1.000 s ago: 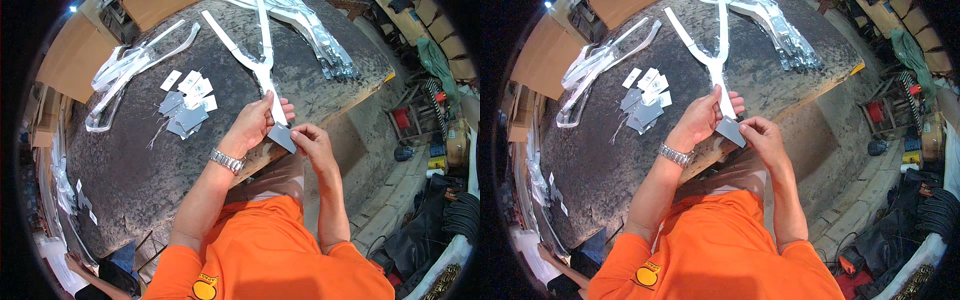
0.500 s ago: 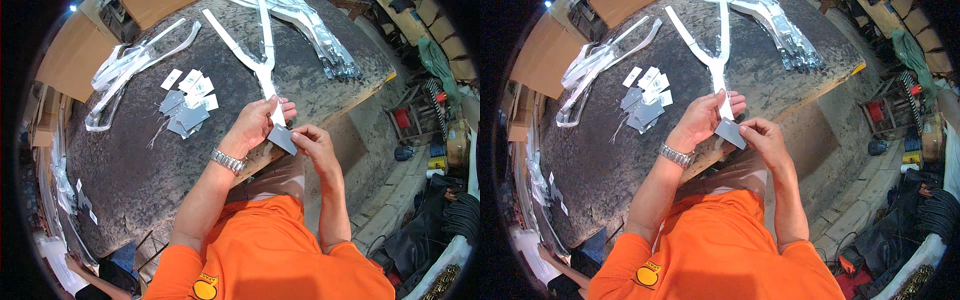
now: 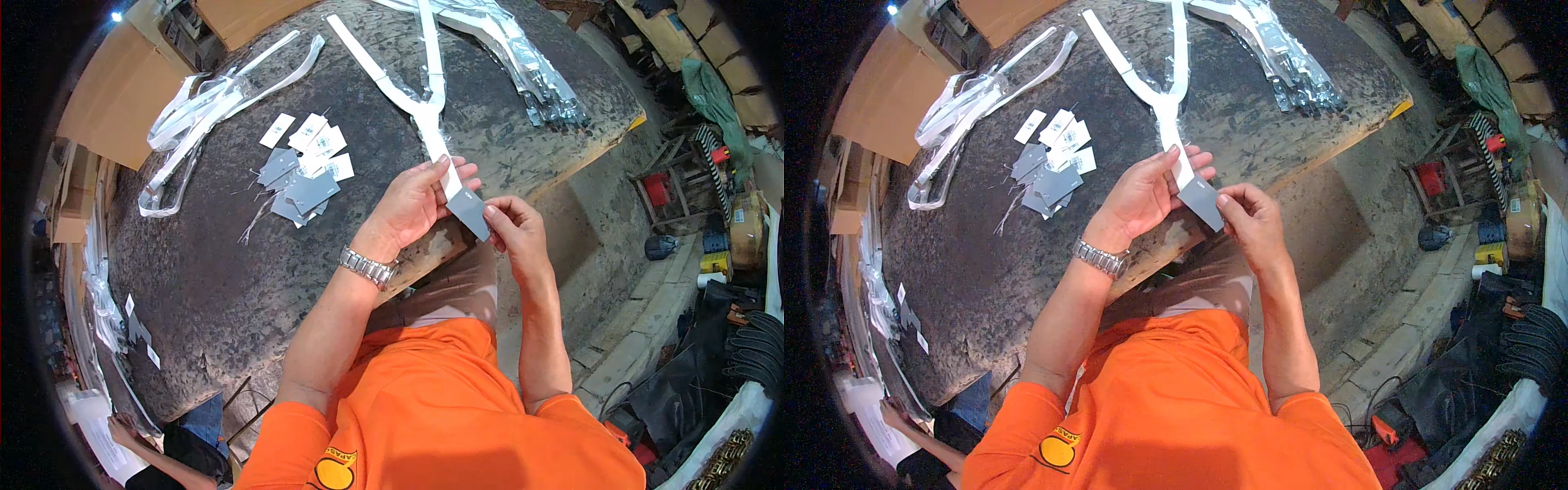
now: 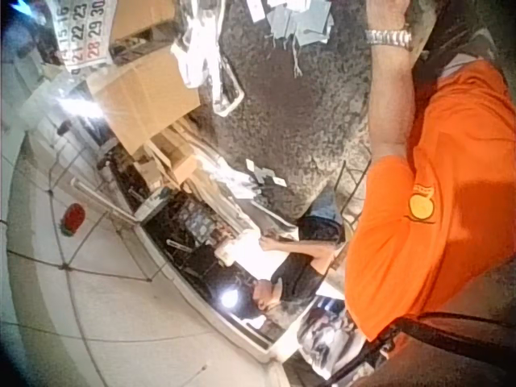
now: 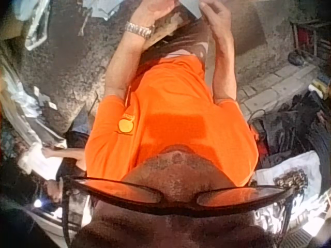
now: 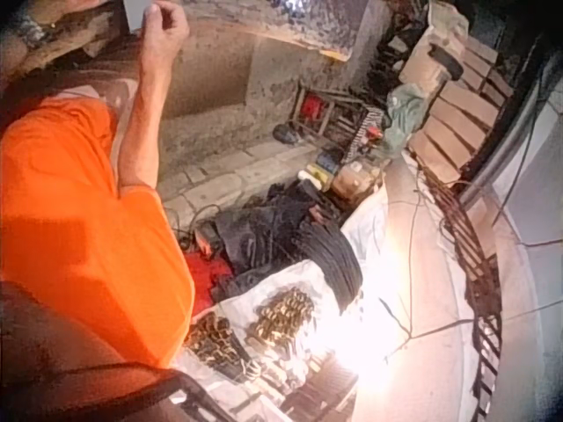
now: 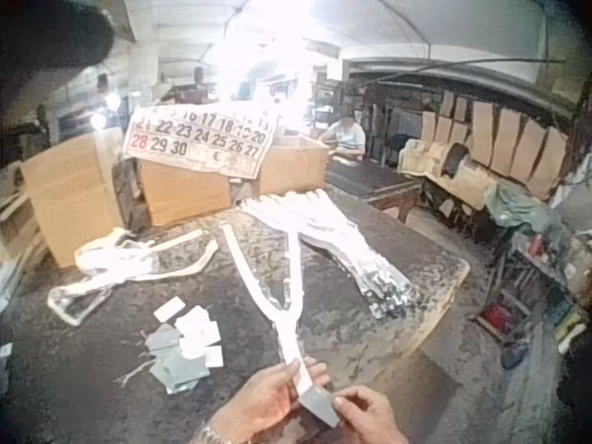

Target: Attaching small grey plastic or leather tags/tabs to the ends of Y-shaped suspender straps.

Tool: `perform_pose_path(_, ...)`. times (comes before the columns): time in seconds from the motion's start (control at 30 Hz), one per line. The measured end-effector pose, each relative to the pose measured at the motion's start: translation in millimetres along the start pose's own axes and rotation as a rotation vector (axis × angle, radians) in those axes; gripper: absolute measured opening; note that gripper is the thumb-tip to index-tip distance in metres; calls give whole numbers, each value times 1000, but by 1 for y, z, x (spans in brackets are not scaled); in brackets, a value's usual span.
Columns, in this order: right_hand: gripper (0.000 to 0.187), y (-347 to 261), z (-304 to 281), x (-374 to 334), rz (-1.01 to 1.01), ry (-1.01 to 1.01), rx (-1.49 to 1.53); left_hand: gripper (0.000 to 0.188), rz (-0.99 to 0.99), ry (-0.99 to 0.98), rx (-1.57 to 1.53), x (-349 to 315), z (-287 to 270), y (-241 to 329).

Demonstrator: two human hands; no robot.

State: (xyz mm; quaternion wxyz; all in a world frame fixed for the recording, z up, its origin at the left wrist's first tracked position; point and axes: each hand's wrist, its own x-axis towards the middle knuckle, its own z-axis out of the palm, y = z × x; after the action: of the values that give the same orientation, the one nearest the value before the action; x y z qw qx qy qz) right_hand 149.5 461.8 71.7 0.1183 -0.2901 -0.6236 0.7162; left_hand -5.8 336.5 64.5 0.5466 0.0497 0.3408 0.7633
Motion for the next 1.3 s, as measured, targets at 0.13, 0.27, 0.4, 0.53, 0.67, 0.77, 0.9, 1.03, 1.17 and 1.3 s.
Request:
perform_pose_path(0.13,13,10,2,3,-47,67,19,40,23,-20,3,-3,3,-5)
perform_pose_path(0.27,13,10,5,1,-72,111,-20,40,49,-3,-10,-3,3,-7)
perform_pose_path(0.4,13,11,7,0,-119,125,-53,40,51,9,-7,-4,5,-7)
perform_pose_path(0.53,12,7,6,-1,-111,120,-52,43,38,20,-8,-4,3,-4)
perform_pose_path(0.67,11,5,5,-1,-94,108,-42,43,18,27,23,-4,1,-3)
perform_pose_path(0.77,12,8,6,1,-88,132,-21,43,24,26,17,-4,1,-6)
perform_pose_path(0.9,12,10,13,2,-100,159,18,42,36,29,34,-8,4,-18)
perform_pose_path(1.03,11,12,18,-2,-105,112,-25,41,85,67,17,-9,8,-25)
perform_pose_path(1.17,10,17,17,-9,-112,75,-57,40,107,82,27,-7,5,-27)
perform_pose_path(1.3,10,15,19,-11,-122,108,-36,42,101,109,75,-9,12,-27)
